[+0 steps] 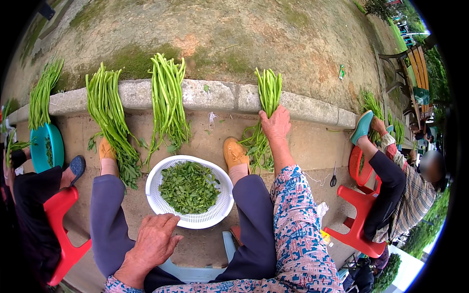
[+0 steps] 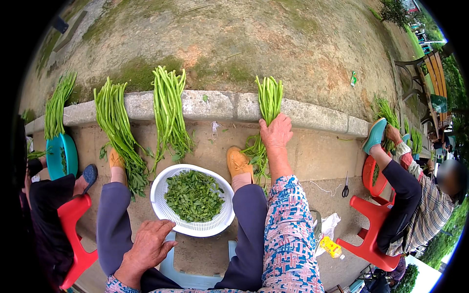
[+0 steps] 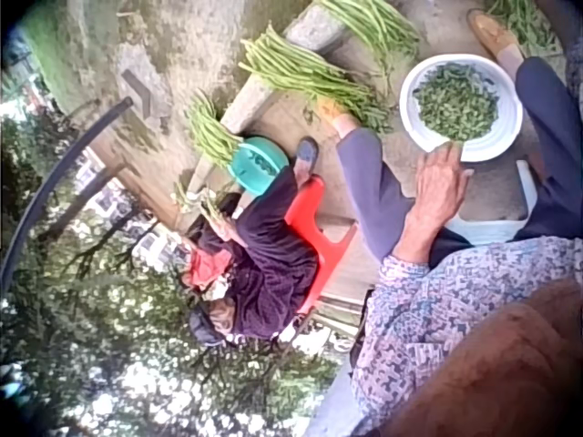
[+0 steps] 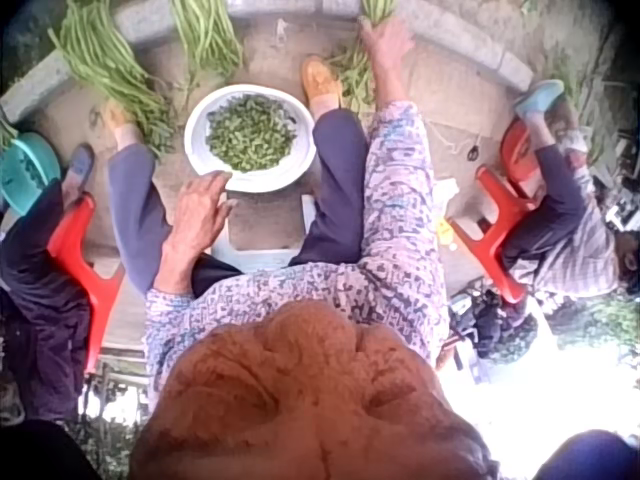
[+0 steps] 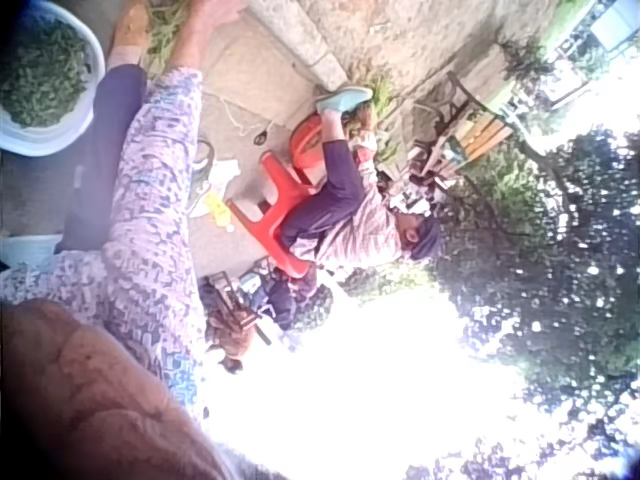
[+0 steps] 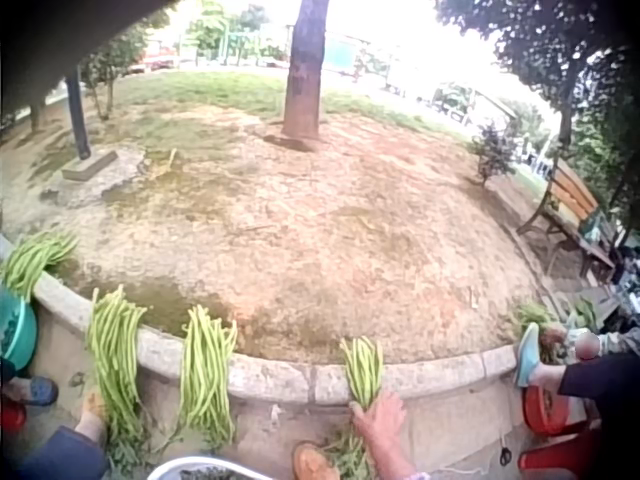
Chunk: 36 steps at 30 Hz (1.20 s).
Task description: The person snaps long green beans into smaller pieces by hand, dropping the snapped pieces into a white colander while holding a bundle of unsnapped beans.
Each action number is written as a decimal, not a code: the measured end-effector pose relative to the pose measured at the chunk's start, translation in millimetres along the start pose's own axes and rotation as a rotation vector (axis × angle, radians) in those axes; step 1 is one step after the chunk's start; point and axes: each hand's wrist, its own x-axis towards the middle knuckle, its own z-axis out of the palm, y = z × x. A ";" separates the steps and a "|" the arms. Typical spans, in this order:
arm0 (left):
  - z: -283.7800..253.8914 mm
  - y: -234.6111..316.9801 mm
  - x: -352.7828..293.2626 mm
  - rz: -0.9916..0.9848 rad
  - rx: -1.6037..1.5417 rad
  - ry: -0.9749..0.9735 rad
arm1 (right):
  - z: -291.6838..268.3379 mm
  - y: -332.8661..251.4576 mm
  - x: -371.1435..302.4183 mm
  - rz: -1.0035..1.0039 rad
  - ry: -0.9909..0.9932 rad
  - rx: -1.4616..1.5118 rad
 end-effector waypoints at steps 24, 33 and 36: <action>-0.3 0.9 0.7 -0.009 0.000 0.001 | -20.3 6.3 12.9 -0.111 0.005 0.296; 1.9 -0.4 0.9 -0.004 -0.005 0.003 | 2.5 24.1 35.0 -0.024 0.032 0.522; 1.2 -0.1 1.2 0.003 0.003 0.002 | 6.3 26.4 36.6 -0.035 0.070 0.535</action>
